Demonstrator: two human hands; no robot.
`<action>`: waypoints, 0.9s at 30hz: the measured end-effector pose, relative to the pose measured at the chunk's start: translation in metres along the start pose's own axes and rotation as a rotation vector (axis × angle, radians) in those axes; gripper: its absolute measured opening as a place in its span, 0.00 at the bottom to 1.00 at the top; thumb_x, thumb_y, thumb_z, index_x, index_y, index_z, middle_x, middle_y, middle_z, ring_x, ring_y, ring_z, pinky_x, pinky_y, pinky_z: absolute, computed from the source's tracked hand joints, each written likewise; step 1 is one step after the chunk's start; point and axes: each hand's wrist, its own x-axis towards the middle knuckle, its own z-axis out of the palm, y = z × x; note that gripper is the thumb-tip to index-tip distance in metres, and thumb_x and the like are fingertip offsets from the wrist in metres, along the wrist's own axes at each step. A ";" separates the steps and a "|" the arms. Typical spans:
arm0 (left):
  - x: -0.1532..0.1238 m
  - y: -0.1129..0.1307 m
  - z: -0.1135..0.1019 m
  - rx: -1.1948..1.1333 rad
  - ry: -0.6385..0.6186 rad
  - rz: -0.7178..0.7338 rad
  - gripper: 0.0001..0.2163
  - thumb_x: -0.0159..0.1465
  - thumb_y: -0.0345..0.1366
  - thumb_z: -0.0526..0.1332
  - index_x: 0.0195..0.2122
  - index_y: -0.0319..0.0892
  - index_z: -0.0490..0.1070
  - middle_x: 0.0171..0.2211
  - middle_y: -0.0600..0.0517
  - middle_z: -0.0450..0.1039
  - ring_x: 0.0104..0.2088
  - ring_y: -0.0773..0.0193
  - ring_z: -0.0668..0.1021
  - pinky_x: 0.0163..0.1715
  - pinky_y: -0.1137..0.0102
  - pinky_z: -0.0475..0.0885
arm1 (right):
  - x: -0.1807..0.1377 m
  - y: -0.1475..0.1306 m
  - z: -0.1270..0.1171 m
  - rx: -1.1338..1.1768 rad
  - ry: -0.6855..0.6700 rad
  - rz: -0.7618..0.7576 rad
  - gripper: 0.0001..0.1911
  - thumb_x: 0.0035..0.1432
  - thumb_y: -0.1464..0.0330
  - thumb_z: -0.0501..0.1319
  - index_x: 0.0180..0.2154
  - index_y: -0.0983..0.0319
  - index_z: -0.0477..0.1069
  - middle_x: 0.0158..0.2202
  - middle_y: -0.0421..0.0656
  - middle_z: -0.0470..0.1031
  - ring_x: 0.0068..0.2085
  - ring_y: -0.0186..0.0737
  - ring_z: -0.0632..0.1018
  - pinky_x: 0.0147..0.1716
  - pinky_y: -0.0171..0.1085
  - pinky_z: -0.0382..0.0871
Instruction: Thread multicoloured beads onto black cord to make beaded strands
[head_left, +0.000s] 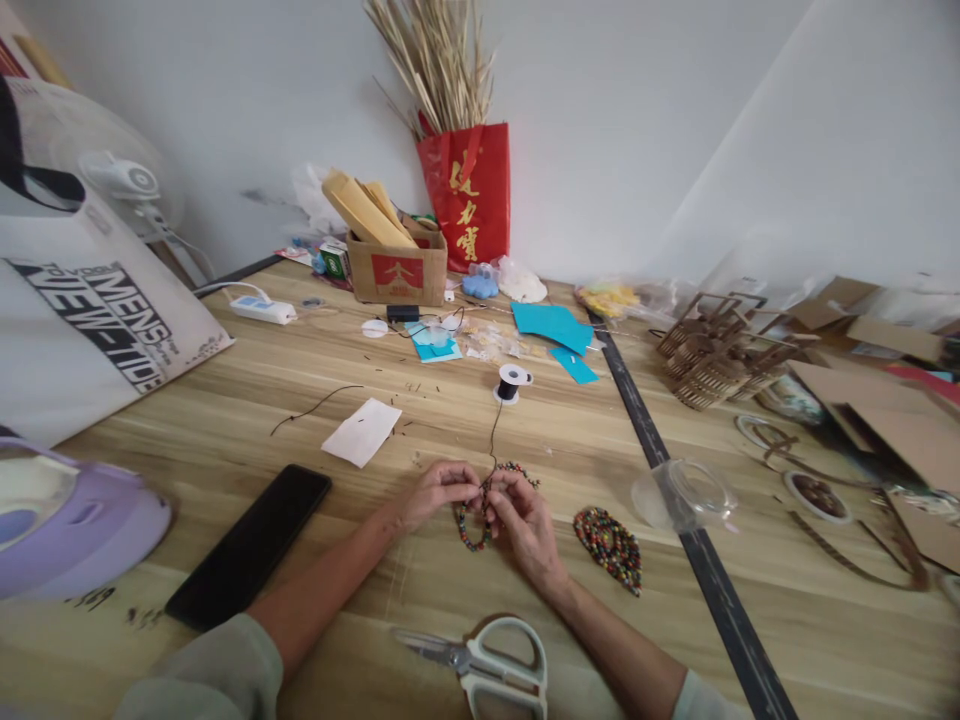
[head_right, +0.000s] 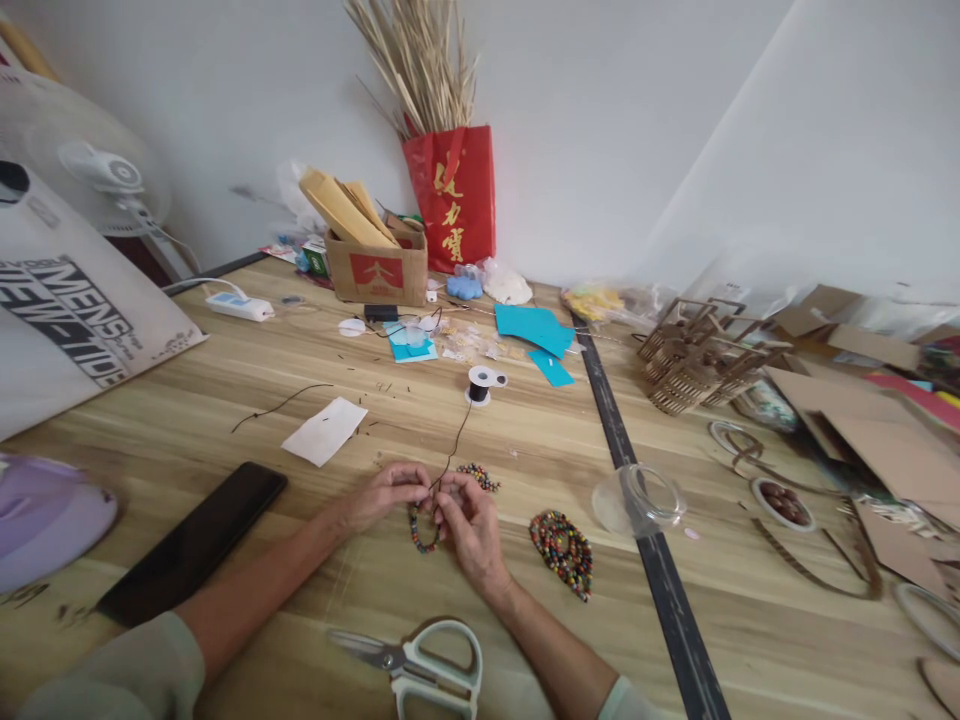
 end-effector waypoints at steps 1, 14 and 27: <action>0.000 0.000 0.000 0.001 0.017 0.007 0.11 0.55 0.40 0.67 0.28 0.36 0.72 0.24 0.54 0.72 0.27 0.69 0.72 0.32 0.73 0.66 | 0.000 0.000 0.000 -0.001 -0.003 0.004 0.17 0.56 0.55 0.63 0.39 0.62 0.69 0.25 0.39 0.69 0.23 0.31 0.69 0.17 0.28 0.64; 0.002 -0.006 -0.006 0.041 0.012 0.017 0.10 0.56 0.40 0.66 0.28 0.36 0.72 0.23 0.54 0.71 0.26 0.69 0.71 0.31 0.74 0.64 | 0.002 -0.003 0.000 -0.048 -0.029 0.010 0.14 0.55 0.58 0.65 0.31 0.63 0.71 0.22 0.38 0.70 0.21 0.28 0.66 0.18 0.27 0.61; 0.001 -0.007 -0.007 0.077 0.020 -0.003 0.11 0.55 0.41 0.66 0.28 0.36 0.72 0.23 0.54 0.71 0.26 0.69 0.71 0.30 0.75 0.63 | 0.006 -0.006 0.000 0.034 -0.033 0.108 0.18 0.48 0.58 0.69 0.34 0.63 0.71 0.23 0.38 0.71 0.21 0.29 0.69 0.15 0.26 0.64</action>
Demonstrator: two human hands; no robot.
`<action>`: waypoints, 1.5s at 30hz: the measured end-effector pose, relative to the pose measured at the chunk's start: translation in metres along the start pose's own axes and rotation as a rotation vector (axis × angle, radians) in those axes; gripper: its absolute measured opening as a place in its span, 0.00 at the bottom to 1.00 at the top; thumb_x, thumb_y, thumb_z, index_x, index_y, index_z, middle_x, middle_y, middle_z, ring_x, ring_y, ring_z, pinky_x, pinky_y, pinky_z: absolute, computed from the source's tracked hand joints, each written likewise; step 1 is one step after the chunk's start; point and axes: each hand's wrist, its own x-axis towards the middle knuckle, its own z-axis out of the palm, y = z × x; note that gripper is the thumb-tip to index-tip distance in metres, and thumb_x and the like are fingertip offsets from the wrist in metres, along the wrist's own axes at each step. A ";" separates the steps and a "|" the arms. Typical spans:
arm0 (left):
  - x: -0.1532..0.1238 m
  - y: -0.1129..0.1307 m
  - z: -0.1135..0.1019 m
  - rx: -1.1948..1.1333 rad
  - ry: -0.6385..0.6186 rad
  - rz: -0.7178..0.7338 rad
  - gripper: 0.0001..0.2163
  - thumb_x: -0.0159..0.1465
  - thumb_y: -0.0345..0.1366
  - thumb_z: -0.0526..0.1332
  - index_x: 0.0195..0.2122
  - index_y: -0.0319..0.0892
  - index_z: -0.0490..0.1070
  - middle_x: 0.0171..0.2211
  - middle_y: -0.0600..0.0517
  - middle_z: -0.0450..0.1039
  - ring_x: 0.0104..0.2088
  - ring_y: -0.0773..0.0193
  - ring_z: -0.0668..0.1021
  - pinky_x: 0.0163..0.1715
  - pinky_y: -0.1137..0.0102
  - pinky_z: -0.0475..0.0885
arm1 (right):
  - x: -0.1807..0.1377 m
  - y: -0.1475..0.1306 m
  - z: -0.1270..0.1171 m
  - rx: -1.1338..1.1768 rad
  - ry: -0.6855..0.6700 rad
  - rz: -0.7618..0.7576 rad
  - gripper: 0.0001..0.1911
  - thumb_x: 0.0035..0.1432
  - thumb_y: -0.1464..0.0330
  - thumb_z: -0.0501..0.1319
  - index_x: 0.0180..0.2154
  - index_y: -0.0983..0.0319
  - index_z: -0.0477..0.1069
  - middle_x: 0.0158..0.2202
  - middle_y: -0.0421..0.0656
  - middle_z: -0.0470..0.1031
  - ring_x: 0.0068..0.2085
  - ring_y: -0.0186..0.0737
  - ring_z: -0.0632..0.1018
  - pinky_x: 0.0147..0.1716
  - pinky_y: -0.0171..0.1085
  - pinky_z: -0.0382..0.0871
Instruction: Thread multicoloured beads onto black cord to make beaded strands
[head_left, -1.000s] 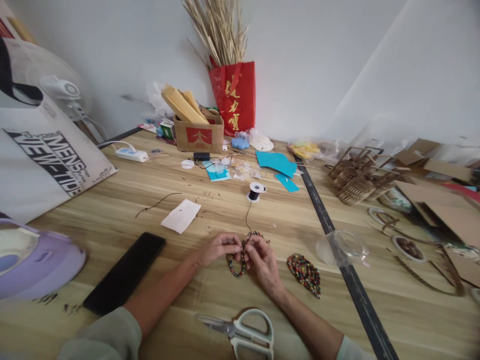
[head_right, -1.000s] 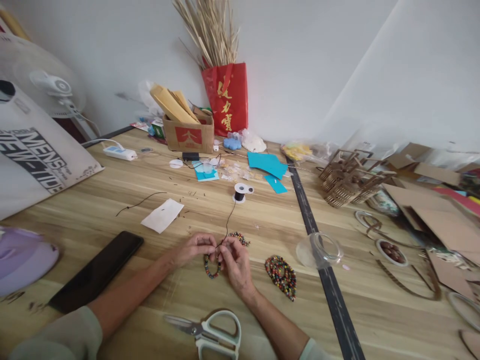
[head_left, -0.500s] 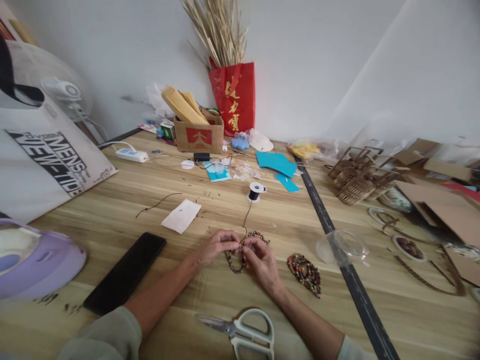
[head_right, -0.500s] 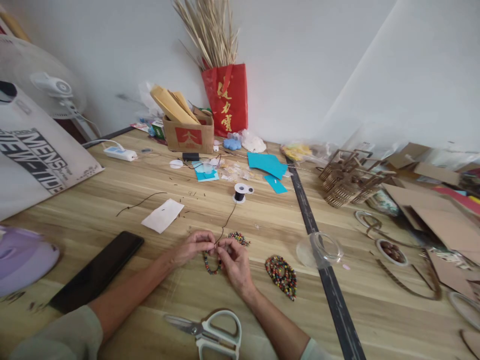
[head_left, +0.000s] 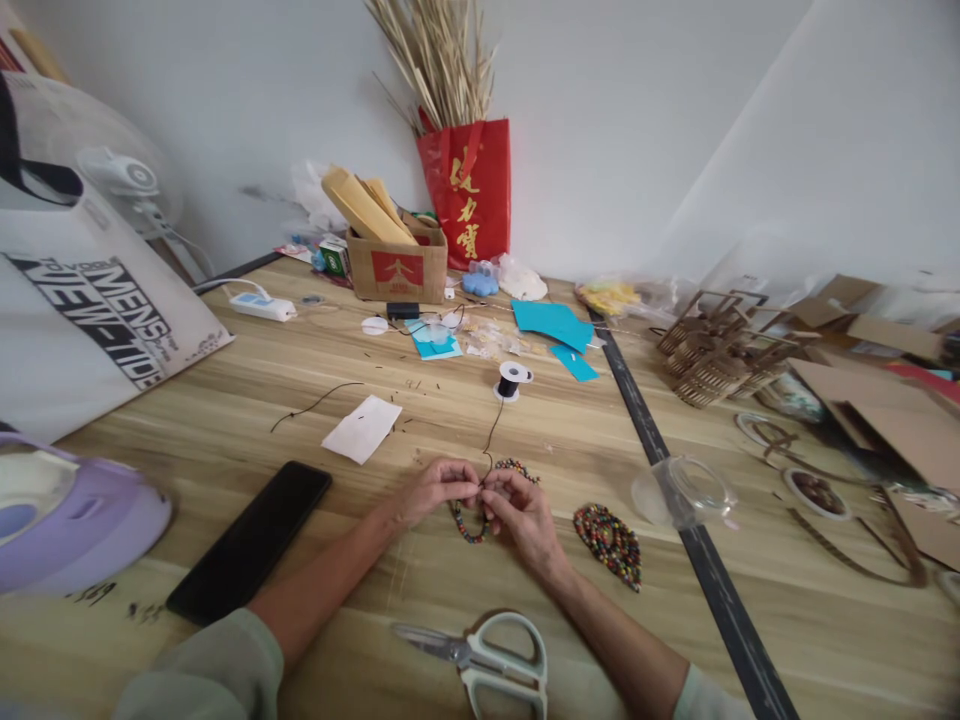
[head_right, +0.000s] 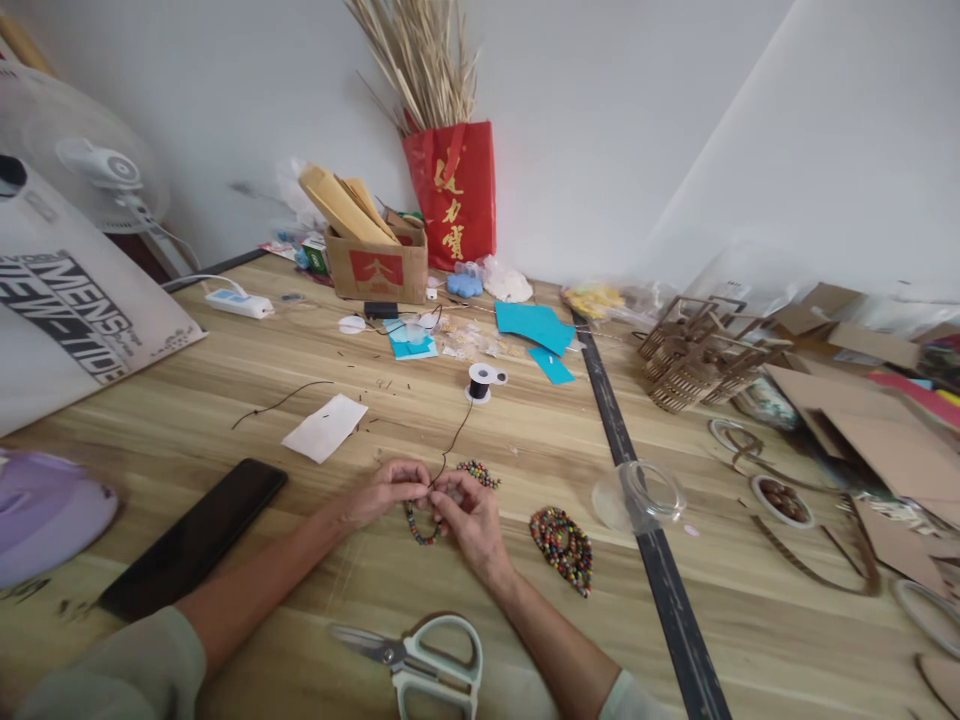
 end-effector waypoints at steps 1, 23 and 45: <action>0.000 0.000 0.000 0.004 0.001 -0.004 0.11 0.55 0.41 0.66 0.28 0.36 0.72 0.23 0.54 0.72 0.26 0.70 0.71 0.30 0.75 0.63 | 0.000 0.000 -0.001 0.003 -0.008 0.001 0.17 0.48 0.58 0.69 0.34 0.63 0.72 0.23 0.38 0.71 0.20 0.29 0.69 0.15 0.26 0.64; -0.002 0.011 0.005 0.084 -0.027 -0.071 0.12 0.54 0.41 0.67 0.27 0.36 0.70 0.23 0.53 0.73 0.26 0.68 0.73 0.30 0.75 0.64 | 0.001 0.003 -0.005 -0.091 -0.055 0.001 0.20 0.51 0.52 0.66 0.31 0.63 0.70 0.20 0.37 0.68 0.19 0.28 0.65 0.16 0.27 0.60; -0.001 0.010 0.004 0.182 -0.014 -0.070 0.12 0.57 0.41 0.65 0.27 0.36 0.70 0.22 0.54 0.71 0.25 0.70 0.70 0.29 0.75 0.63 | 0.004 -0.005 -0.008 0.012 0.071 -0.030 0.19 0.51 0.53 0.65 0.30 0.62 0.66 0.20 0.35 0.66 0.19 0.28 0.64 0.17 0.28 0.59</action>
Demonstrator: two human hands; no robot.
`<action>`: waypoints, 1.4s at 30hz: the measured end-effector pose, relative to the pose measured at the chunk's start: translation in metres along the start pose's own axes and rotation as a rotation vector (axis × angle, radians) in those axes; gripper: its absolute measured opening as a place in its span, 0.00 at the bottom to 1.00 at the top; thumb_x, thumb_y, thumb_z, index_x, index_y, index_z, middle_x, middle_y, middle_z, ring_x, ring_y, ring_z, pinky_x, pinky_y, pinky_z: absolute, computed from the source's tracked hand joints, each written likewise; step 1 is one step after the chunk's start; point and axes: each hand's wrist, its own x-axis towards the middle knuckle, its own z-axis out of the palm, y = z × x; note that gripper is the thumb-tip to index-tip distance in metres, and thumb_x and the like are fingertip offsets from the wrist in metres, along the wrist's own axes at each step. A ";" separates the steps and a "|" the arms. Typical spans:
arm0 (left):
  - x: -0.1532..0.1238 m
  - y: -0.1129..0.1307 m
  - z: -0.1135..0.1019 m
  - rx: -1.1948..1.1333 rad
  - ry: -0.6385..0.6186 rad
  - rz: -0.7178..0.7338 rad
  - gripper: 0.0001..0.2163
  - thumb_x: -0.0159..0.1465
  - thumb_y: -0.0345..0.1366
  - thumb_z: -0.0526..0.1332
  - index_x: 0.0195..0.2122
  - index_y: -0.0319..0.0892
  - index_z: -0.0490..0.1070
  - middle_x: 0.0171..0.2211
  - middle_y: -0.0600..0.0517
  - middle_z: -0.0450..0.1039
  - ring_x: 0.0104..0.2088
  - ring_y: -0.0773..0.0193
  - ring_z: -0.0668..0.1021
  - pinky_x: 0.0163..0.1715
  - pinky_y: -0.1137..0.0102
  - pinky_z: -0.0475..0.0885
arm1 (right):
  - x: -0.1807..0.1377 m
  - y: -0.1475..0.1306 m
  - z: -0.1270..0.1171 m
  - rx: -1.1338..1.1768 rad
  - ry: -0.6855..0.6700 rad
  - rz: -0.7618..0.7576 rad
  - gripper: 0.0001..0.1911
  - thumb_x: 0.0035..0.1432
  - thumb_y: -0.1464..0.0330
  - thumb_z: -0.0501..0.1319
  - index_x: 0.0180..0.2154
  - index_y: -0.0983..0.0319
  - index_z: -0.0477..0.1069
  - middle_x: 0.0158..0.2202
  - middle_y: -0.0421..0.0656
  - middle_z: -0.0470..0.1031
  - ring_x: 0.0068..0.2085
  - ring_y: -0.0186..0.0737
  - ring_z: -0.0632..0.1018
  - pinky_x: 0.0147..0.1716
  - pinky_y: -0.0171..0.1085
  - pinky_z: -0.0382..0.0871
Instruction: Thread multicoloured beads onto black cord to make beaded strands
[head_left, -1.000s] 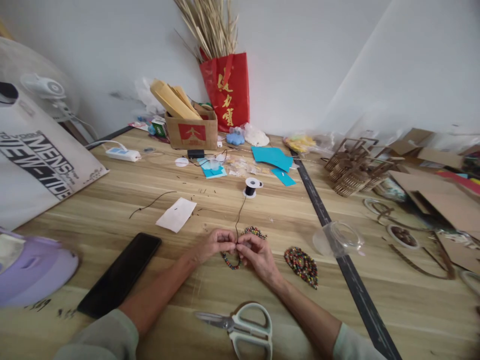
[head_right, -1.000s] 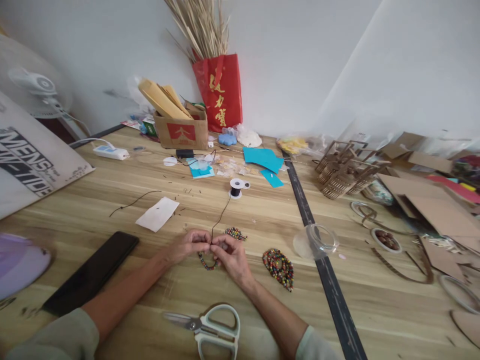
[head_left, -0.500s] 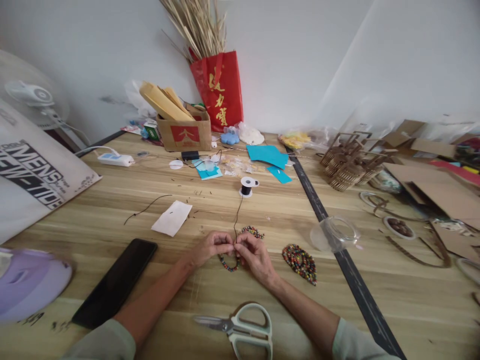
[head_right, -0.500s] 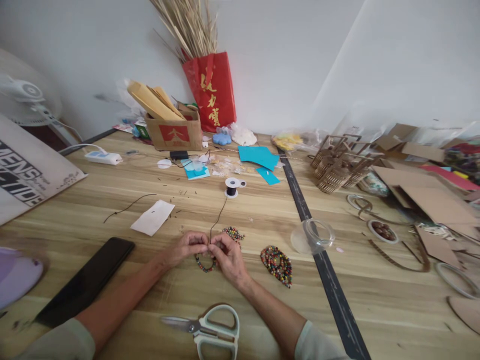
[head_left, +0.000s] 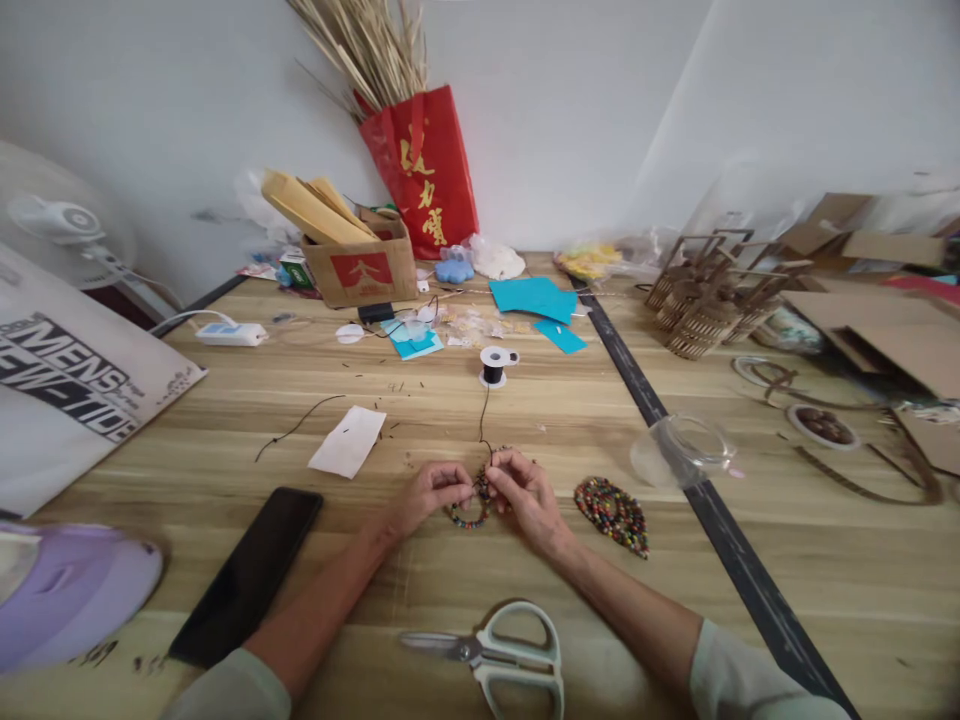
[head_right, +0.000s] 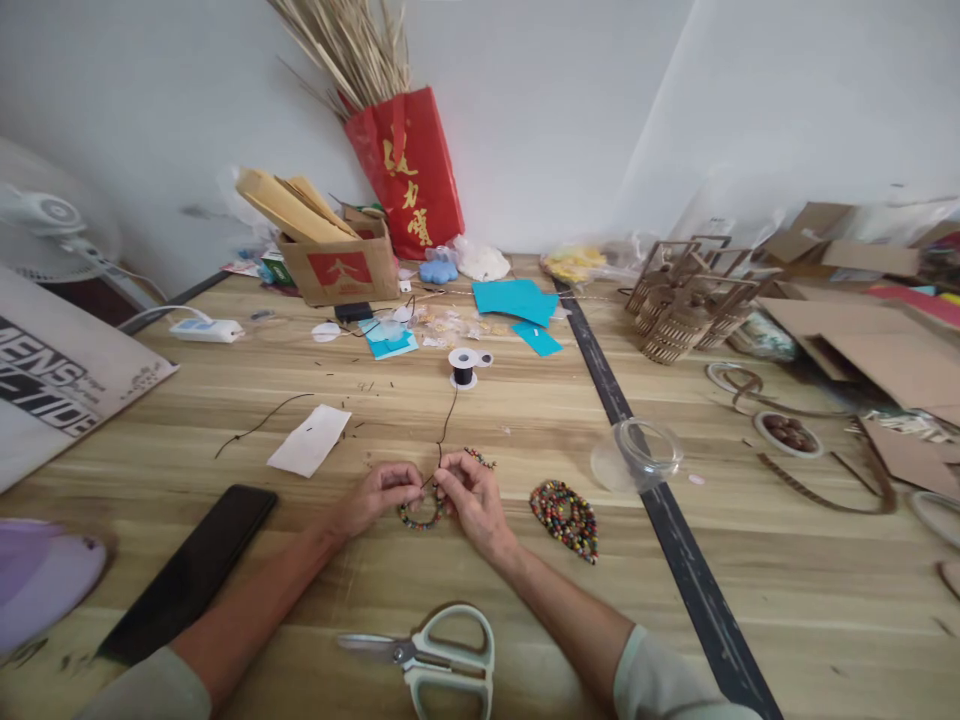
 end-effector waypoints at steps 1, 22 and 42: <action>0.000 0.000 0.000 0.000 0.001 -0.001 0.12 0.58 0.41 0.64 0.26 0.36 0.70 0.22 0.54 0.71 0.25 0.70 0.70 0.29 0.75 0.63 | 0.000 0.000 0.000 0.010 0.000 0.011 0.19 0.51 0.53 0.65 0.30 0.62 0.66 0.20 0.35 0.66 0.19 0.27 0.64 0.16 0.27 0.59; 0.001 0.005 0.004 -0.329 0.085 0.006 0.12 0.51 0.39 0.68 0.23 0.37 0.69 0.20 0.55 0.69 0.25 0.68 0.71 0.31 0.73 0.65 | -0.003 0.003 0.007 0.066 -0.098 0.071 0.17 0.49 0.58 0.69 0.35 0.64 0.73 0.25 0.40 0.75 0.21 0.28 0.69 0.15 0.25 0.63; 0.000 0.001 0.000 -0.104 0.003 0.004 0.14 0.52 0.42 0.68 0.23 0.37 0.68 0.20 0.55 0.68 0.23 0.70 0.69 0.27 0.75 0.62 | -0.001 0.002 0.004 -0.061 -0.179 0.008 0.19 0.52 0.54 0.66 0.28 0.63 0.68 0.17 0.34 0.63 0.17 0.27 0.62 0.16 0.27 0.56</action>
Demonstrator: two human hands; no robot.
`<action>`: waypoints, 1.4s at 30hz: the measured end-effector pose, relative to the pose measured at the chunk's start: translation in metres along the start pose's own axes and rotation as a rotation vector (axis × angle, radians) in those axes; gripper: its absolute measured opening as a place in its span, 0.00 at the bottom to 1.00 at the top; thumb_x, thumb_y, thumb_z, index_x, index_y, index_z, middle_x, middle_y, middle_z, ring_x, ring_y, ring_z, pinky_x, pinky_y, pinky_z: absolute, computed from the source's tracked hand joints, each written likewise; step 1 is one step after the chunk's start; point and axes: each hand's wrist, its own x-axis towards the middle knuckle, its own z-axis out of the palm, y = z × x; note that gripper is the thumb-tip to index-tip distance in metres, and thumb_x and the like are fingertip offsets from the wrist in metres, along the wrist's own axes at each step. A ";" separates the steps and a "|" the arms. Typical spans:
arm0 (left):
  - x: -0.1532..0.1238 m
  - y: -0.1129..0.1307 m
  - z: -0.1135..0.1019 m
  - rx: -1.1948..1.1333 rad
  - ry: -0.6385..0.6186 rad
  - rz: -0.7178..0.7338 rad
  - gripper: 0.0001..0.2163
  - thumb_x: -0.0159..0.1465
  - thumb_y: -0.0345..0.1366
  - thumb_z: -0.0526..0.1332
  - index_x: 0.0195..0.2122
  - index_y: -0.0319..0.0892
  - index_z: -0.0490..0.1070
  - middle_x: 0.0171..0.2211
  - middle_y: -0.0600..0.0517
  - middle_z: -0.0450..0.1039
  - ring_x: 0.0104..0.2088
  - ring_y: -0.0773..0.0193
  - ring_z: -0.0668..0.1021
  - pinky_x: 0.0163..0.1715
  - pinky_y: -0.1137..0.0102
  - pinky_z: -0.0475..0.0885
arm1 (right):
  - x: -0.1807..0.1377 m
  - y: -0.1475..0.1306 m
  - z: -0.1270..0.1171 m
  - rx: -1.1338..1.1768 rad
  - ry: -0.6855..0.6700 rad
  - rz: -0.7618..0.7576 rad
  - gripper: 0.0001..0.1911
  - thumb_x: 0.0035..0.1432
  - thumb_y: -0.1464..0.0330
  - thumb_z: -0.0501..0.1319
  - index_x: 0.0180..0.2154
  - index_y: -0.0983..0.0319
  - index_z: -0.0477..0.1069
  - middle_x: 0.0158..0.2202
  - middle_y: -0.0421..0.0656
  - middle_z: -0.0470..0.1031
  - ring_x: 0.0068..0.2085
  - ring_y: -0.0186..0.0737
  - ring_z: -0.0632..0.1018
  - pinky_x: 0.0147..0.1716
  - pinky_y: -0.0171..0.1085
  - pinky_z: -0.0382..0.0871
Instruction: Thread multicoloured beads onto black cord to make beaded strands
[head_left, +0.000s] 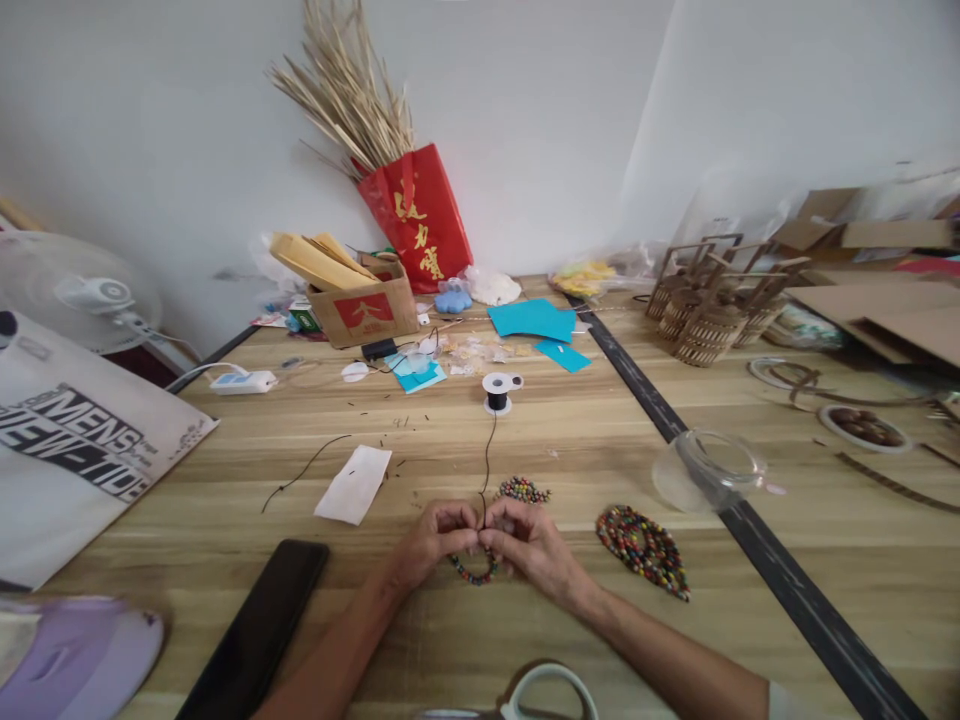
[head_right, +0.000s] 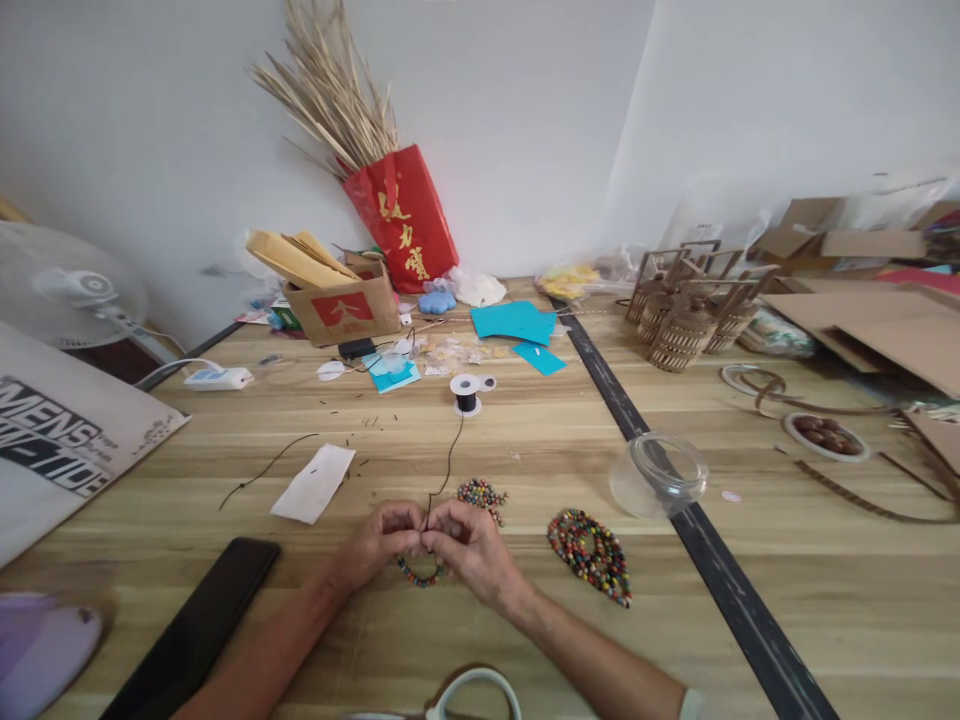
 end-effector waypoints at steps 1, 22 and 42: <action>0.000 0.001 0.000 0.007 -0.002 0.000 0.14 0.52 0.42 0.68 0.23 0.37 0.68 0.20 0.55 0.68 0.23 0.70 0.69 0.27 0.75 0.62 | 0.000 -0.001 0.000 -0.009 -0.005 0.002 0.19 0.52 0.54 0.65 0.28 0.63 0.67 0.17 0.34 0.63 0.17 0.26 0.62 0.16 0.27 0.56; -0.002 0.001 0.004 0.052 -0.013 -0.007 0.13 0.57 0.42 0.66 0.26 0.37 0.69 0.22 0.54 0.69 0.24 0.70 0.69 0.27 0.76 0.63 | -0.003 -0.001 0.003 0.101 0.083 0.039 0.21 0.51 0.52 0.65 0.28 0.63 0.66 0.19 0.35 0.66 0.20 0.27 0.66 0.18 0.27 0.60; 0.000 -0.005 0.002 -0.090 0.082 0.030 0.11 0.54 0.39 0.67 0.24 0.38 0.69 0.21 0.54 0.71 0.25 0.68 0.72 0.31 0.73 0.64 | 0.002 0.001 -0.001 0.176 0.072 0.091 0.17 0.47 0.57 0.70 0.29 0.65 0.73 0.23 0.40 0.76 0.21 0.29 0.73 0.20 0.28 0.68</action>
